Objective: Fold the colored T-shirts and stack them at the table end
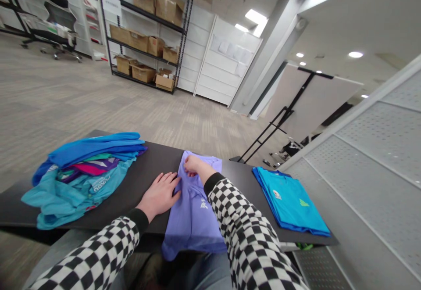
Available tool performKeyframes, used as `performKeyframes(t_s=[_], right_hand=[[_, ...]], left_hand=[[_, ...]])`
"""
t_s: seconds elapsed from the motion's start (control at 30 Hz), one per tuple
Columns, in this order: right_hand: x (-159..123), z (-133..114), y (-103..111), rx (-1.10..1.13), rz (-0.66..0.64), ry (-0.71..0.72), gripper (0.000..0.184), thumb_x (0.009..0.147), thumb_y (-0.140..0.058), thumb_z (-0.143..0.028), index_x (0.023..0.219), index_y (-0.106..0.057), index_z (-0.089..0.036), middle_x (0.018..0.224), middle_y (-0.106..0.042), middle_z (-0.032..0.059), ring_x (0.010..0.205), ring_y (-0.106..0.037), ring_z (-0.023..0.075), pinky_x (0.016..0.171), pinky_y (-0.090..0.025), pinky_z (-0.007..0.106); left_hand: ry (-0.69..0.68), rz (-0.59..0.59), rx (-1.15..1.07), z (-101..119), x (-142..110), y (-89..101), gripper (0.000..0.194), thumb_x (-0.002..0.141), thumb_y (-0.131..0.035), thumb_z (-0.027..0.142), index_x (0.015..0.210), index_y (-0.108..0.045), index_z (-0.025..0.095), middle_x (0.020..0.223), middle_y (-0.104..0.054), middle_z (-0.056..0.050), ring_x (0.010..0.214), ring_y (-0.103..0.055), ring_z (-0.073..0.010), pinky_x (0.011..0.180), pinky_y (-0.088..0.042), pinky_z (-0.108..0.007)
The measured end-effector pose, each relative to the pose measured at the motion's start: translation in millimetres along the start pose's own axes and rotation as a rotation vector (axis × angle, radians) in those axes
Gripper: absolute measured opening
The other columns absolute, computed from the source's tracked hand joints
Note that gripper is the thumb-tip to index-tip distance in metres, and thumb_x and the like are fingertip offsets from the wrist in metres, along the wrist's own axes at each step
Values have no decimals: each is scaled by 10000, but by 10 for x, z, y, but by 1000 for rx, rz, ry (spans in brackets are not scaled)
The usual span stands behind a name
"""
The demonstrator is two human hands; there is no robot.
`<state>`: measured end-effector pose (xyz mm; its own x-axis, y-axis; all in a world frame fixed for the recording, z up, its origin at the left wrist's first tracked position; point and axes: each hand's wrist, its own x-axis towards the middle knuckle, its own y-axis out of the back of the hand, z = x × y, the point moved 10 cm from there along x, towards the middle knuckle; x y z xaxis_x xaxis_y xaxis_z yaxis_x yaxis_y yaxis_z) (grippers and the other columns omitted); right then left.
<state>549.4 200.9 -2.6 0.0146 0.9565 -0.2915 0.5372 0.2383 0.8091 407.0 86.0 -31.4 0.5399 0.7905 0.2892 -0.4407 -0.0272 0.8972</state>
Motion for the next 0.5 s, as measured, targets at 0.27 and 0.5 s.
performKeyframes(t_s=[0.27, 0.5], right_hand=[[-292, 700, 488, 614, 181, -53, 312, 1002, -659, -401, 1260, -613, -230, 952, -745, 12, 589, -664, 122, 497, -482, 215], [-806, 1186, 610, 346, 345, -117, 133, 901, -798, -276, 976, -716, -202, 819, -707, -10, 721, -646, 140, 661, -480, 230]], left_hand=[[10, 2, -17, -12, -4, -13, 559, 1065, -535, 448, 1577, -654, 258, 1693, -587, -130, 1596, -489, -341, 1381, -253, -573], [-2, 13, -7, -10, -12, -21, 566, 1064, -538, 456, 1572, -661, 238, 1688, -590, -140, 1595, -492, -340, 1378, -261, -571]])
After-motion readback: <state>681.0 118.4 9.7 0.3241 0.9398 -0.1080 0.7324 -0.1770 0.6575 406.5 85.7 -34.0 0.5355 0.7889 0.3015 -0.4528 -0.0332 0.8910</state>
